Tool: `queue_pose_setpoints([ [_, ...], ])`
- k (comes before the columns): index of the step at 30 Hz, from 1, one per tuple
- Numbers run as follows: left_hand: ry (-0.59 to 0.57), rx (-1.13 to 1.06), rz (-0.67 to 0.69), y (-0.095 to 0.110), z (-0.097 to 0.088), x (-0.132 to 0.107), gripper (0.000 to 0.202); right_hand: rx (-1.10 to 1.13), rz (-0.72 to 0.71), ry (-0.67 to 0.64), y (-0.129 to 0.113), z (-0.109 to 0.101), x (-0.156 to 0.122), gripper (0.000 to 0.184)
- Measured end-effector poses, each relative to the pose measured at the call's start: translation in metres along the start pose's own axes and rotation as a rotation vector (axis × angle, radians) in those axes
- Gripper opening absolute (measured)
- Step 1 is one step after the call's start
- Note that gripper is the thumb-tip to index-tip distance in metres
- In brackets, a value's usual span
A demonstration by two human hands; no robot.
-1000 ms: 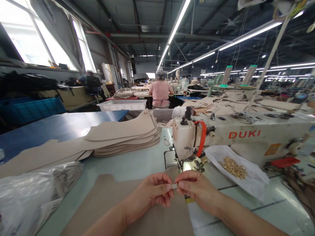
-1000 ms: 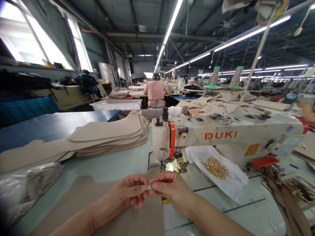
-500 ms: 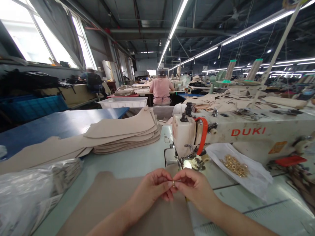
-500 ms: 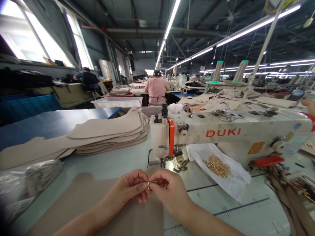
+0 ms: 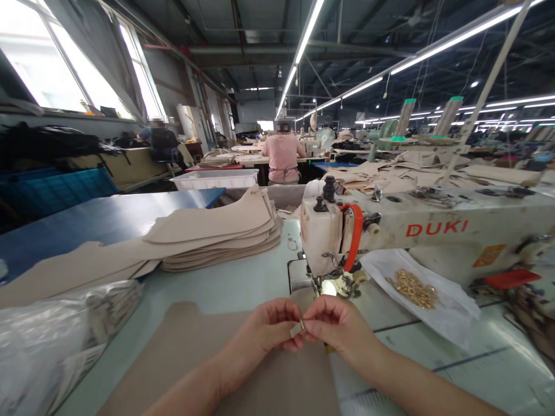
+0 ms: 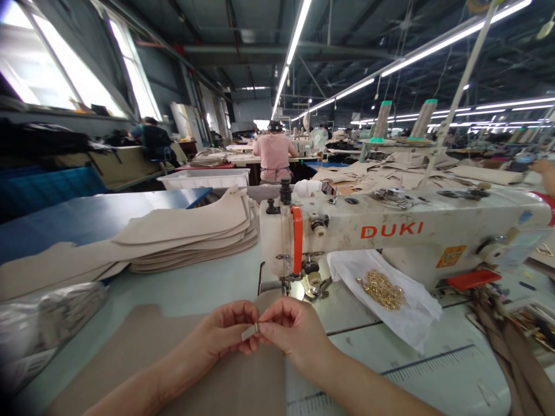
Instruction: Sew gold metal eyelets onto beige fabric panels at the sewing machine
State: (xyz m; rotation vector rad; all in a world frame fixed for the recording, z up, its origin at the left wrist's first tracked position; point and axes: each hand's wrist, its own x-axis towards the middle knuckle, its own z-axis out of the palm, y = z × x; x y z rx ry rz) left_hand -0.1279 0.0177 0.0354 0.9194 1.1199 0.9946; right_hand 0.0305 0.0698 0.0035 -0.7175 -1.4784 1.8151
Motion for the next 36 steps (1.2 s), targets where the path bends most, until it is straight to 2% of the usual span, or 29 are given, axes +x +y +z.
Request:
queue_pose_setpoints([
  [4, 0.028, 0.043, 0.01, -0.001, 0.001, 0.0, 0.02, 0.046, -0.007, -0.039, 0.0, 0.002, -0.002, 0.038],
  [7, 0.03, 0.096, 0.045, -0.004, 0.001, 0.0, 0.016, 0.057, -0.034, -0.065, -0.004, 0.005, -0.007, 0.031],
  [13, 0.1, 0.355, 0.199, -0.006, 0.001, -0.004, 0.004, -0.312, -0.144, 0.005, -0.01, 0.008, -0.016, 0.024],
  [17, 0.095, 0.363, 0.185, -0.01, -0.001, -0.003, 0.005, -0.413, -0.245, 0.013, -0.01, 0.004, -0.016, 0.009],
  [21, 0.109, 0.349, 0.237, -0.013, -0.004, 0.0, 0.006, -0.502, -0.344, 0.063, -0.011, -0.001, -0.015, 0.012],
  [24, 0.149, 0.294, 0.276, -0.013, -0.003, 0.002, 0.01, -0.431, -0.342, 0.093, -0.007, 0.0, -0.014, 0.011],
  [30, 0.145, 0.129, 0.23, -0.015, -0.003, 0.007, 0.023, -0.277, -0.22, 0.191, 0.002, 0.004, -0.01, 0.011],
  [36, 0.207, 0.201, 0.284, -0.019, -0.003, 0.006, 0.022, -0.259, -0.214, 0.188, 0.001, 0.006, -0.009, 0.009],
])
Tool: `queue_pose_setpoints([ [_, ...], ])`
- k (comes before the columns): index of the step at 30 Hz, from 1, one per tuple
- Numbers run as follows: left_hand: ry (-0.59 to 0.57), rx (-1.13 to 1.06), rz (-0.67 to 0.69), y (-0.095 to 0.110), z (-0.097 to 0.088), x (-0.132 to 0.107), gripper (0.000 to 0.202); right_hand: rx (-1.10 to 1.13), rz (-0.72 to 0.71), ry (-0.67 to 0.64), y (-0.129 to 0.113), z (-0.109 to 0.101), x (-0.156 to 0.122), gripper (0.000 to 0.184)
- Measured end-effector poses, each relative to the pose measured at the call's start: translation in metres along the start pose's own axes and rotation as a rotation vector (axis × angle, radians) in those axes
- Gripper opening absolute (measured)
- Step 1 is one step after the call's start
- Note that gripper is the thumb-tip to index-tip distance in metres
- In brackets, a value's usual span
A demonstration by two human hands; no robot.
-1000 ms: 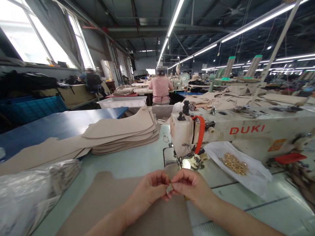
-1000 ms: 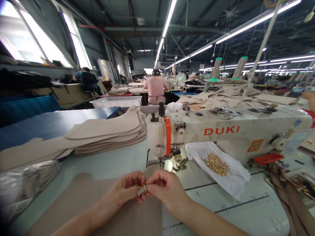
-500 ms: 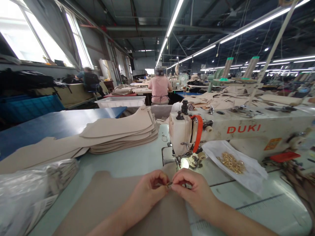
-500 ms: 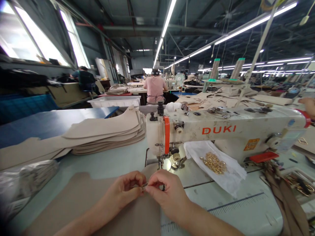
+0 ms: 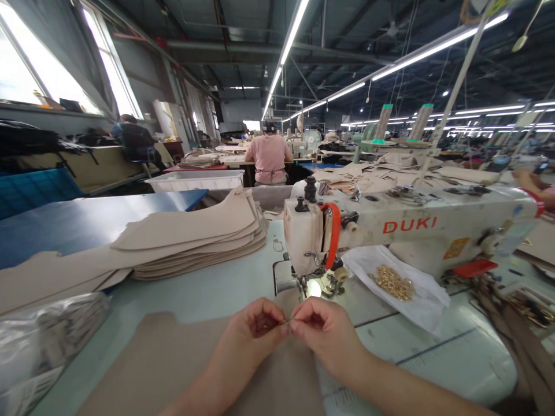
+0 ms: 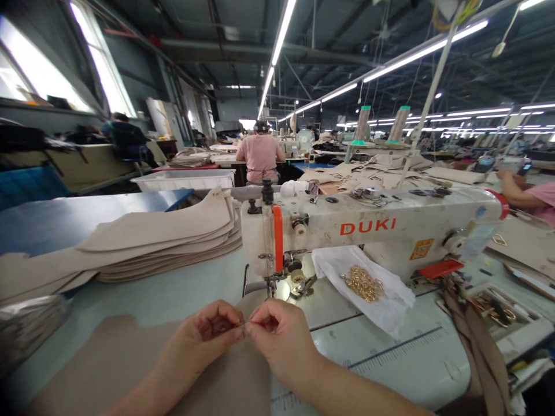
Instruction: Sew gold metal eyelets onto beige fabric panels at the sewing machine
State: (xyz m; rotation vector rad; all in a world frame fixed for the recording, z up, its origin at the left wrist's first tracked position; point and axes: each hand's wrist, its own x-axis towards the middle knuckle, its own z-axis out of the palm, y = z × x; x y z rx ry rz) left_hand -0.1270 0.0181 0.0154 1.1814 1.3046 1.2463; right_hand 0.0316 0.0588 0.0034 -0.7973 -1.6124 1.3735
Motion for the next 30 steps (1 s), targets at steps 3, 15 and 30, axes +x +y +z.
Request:
queue_pose_setpoints([
  [3, 0.025, 0.062, 0.057, -0.001, 0.0, -0.002, 0.018, 0.06, 0.035, -0.012, -0.002, -0.002, 0.0, 0.011],
  [15, 0.036, 0.218, 0.112, -0.005, -0.001, -0.005, 0.01, -0.105, 0.05, -0.09, -0.007, -0.011, -0.001, 0.006],
  [30, 0.024, 1.123, 0.478, -0.013, -0.004, -0.006, 0.034, -0.209, 0.429, -0.12, -0.011, -0.024, 0.025, 0.01],
])
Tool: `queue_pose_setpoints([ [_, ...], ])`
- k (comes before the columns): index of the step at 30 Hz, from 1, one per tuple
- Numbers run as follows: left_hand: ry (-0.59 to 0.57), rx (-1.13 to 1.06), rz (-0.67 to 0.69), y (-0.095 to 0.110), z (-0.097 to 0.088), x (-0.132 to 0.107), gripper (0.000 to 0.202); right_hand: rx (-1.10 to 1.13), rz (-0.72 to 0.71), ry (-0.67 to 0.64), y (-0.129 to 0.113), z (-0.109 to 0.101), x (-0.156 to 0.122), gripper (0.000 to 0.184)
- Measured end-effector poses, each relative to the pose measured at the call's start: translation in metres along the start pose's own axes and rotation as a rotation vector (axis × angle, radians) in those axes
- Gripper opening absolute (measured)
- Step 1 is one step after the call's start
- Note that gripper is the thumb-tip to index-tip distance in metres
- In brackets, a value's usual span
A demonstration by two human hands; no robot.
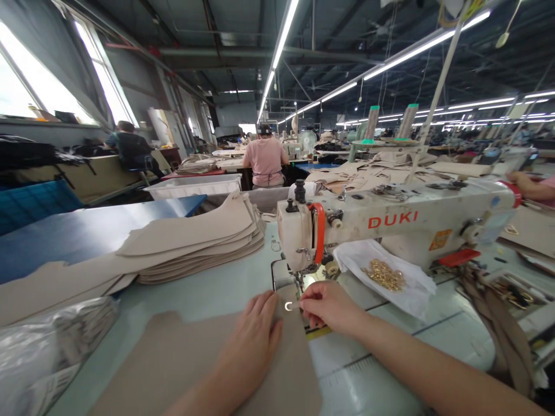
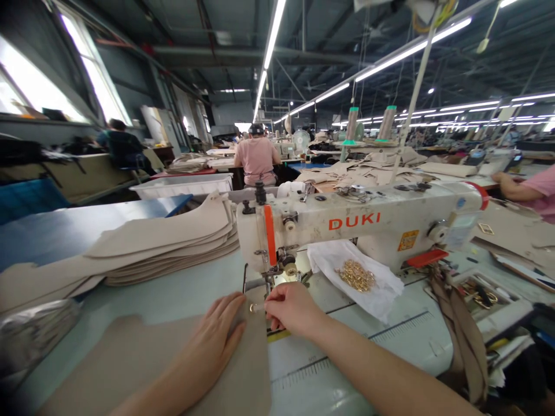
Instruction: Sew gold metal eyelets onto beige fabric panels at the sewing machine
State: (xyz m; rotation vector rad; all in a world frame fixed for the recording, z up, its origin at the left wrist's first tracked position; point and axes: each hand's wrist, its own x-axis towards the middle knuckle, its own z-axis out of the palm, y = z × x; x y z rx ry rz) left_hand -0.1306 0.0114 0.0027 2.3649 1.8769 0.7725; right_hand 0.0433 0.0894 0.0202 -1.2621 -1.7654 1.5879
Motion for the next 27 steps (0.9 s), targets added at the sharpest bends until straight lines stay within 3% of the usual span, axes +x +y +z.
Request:
queue_pose_setpoints([
  [5, 0.011, 0.016, -0.011, 0.005, 0.001, -0.008, 0.04, -0.07, 0.025, -0.081, -0.008, 0.006, 0.01, 0.016],
  [11, -0.045, 0.004, -0.05, -0.001, -0.01, -0.006, 0.042, -0.114, 0.059, -0.156, -0.011, 0.002, 0.015, 0.019],
  [19, -0.118, 0.104, 0.17, 0.022, -0.023, 0.019, 0.02, -0.136, 0.055, -0.177, -0.017, -0.001, 0.011, 0.018],
  [27, 0.068, 0.075, 0.234, 0.021, 0.001, 0.021, 0.022, -0.237, 0.048, -0.174, -0.012, -0.001, 0.018, 0.017],
])
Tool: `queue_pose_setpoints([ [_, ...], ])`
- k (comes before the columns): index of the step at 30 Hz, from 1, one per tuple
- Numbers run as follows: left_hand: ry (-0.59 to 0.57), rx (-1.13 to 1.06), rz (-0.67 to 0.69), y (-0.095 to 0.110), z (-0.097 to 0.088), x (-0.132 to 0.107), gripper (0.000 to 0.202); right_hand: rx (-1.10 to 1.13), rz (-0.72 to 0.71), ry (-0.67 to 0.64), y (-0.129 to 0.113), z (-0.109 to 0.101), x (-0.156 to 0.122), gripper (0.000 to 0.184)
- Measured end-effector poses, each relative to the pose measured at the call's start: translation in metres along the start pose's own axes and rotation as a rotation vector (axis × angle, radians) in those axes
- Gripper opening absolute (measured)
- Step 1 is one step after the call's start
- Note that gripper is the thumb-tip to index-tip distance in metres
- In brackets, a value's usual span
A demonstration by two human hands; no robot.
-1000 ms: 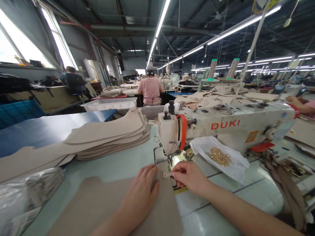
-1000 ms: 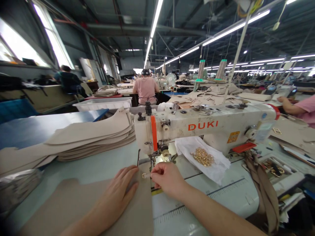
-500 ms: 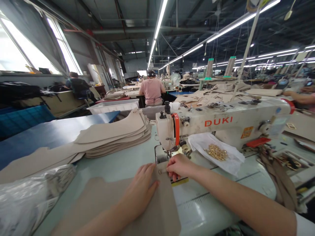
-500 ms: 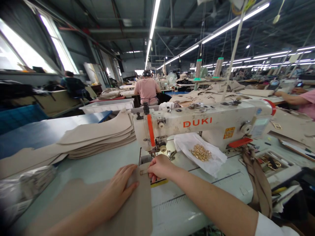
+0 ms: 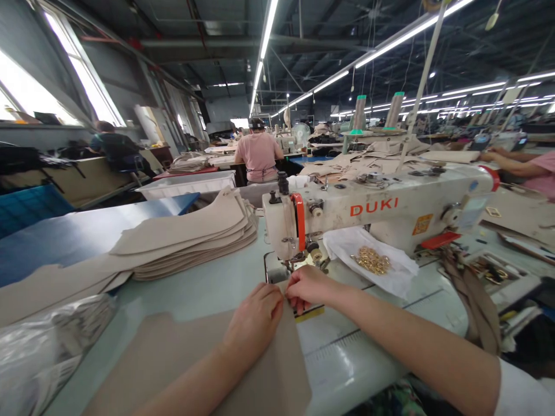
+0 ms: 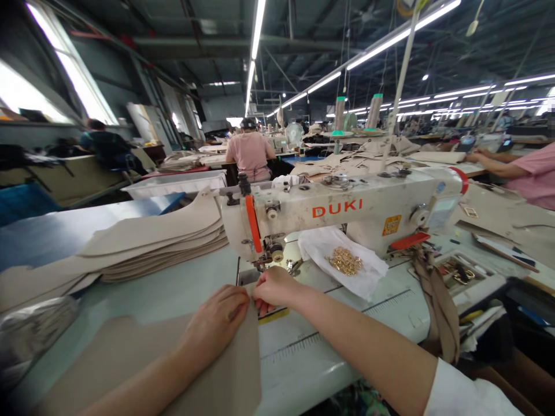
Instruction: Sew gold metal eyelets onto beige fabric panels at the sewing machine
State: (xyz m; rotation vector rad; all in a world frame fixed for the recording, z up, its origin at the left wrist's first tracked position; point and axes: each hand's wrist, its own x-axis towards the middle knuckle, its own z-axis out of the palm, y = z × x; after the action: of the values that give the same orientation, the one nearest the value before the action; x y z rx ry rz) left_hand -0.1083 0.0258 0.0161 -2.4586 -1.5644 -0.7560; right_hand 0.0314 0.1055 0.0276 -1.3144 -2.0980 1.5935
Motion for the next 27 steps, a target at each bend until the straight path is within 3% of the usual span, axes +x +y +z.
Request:
queue_pose_setpoints([
  [4, 0.016, -0.044, -0.001, 0.0, 0.0, 0.002, 0.02, -0.121, -0.057, 0.044, 0.0, 0.0, -0.002, 0.016],
  [8, -0.019, -0.073, -0.026, 0.0, -0.002, 0.004, 0.019, -0.294, -0.191, 0.201, 0.006, -0.002, -0.028, 0.011],
  [10, -0.016, -0.09, -0.026, -0.001, -0.002, 0.003, 0.019, -0.453, -0.341, 0.227, 0.015, -0.004, -0.049, 0.013],
  [13, -0.003, -0.106, -0.018, -0.003, -0.001, 0.002, 0.02, -0.901, -0.747, 0.14, 0.03, -0.009, -0.079, 0.016],
  [15, -0.025, -0.105, -0.019, -0.003, -0.001, 0.003, 0.02, -1.059, -0.882, 0.101, 0.036, -0.011, -0.093, 0.021],
  [18, -0.083, -0.079, -0.025, -0.003, -0.002, 0.005, 0.02, -1.128, -0.927, 0.102, 0.037, -0.009, -0.095, 0.025],
  [21, -0.111, -0.035, -0.024, -0.003, -0.001, 0.005, 0.022, -1.097, -0.947, 0.173, 0.035, -0.001, -0.081, 0.017],
  [24, -0.11, -0.017, -0.01, -0.004, 0.001, 0.004, 0.022, -1.028, -0.962, 0.263, 0.034, 0.006, -0.066, 0.016],
  [27, -0.077, -0.014, 0.01, -0.005, 0.003, 0.002, 0.022, -1.023, -0.982, 0.238, 0.036, 0.009, -0.058, 0.012],
])
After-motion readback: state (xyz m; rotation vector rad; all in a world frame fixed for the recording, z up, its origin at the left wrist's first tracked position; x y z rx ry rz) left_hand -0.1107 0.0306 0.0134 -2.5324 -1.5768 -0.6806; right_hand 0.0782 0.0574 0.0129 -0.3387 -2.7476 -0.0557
